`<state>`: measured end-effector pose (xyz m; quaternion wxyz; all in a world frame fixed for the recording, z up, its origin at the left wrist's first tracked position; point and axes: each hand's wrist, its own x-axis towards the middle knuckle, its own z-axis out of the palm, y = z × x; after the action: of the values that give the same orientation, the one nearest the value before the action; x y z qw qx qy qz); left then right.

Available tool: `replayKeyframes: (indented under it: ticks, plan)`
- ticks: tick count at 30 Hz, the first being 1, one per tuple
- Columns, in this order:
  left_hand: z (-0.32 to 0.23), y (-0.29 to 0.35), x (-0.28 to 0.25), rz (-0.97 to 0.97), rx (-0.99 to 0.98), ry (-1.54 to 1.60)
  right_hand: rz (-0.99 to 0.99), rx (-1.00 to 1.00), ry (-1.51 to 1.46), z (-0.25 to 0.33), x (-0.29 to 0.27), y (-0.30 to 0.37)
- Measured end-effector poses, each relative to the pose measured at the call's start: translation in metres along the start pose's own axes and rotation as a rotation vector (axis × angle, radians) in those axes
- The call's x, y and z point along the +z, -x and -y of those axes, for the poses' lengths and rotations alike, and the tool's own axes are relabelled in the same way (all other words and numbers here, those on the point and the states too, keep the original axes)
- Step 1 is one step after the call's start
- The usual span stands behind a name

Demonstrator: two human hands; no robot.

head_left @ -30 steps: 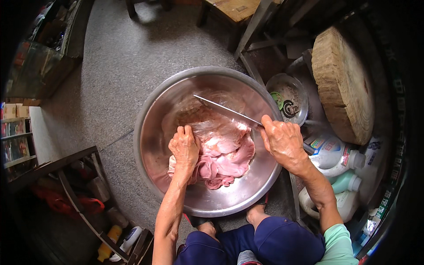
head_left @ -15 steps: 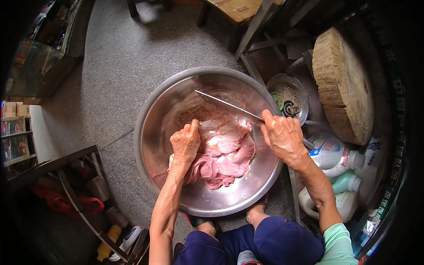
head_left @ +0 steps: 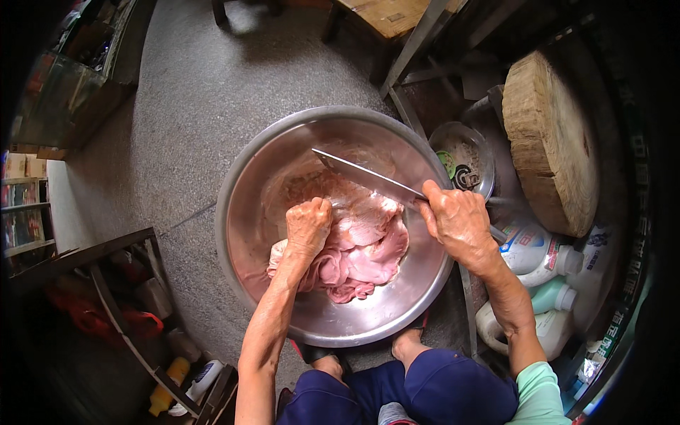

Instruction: The person is sitting on the floor and using a cleaver to cut raw meat into smaller pieces inside a large metal bowl. They hold the meat with one hand and slice it with the other, occasionally adjusting the pieces within the bowl.

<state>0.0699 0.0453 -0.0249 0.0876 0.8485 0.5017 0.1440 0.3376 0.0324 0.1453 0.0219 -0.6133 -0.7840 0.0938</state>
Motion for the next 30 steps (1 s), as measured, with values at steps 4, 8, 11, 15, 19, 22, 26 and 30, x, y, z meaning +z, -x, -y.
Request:
replayKeyframes:
  ticks: [4, 8, 11, 15, 19, 22, 26, 30]
  plan:
    - [-0.016, 0.019, -0.018, 0.048, 0.014, 0.150, 0.059, 0.053, -0.008, -0.003, -0.009, 0.005]
    - [-0.029, 0.041, -0.041, 0.078, 0.028, 0.214, 0.147, 0.033, -0.123, 0.004, -0.019, 0.006]
    - [-0.030, 0.043, -0.043, 0.087, 0.020, 0.173, 0.232, -0.044, -0.173, 0.012, -0.015, 0.005]
    - [-0.023, 0.047, -0.041, 0.083, 0.006, 0.148, 0.299, 0.007, -0.103, 0.012, 0.008, 0.000]
    - [-0.023, 0.048, -0.048, 0.062, -0.069, 0.192, 0.087, 0.076, -0.056, 0.002, 0.011, 0.002]
    - [-0.020, 0.051, -0.053, -0.105, -0.317, 0.395, 0.117, 0.129, -0.044, -0.005, 0.001, -0.004]
    - [-0.011, 0.054, -0.041, -0.359, -0.687, 0.389, 0.090, 0.103, -0.051, -0.006, -0.002, 0.002]
    - [0.014, 0.053, -0.009, -0.375, -0.820, 0.401, 0.094, 0.039, -0.069, 0.006, -0.006, 0.001]
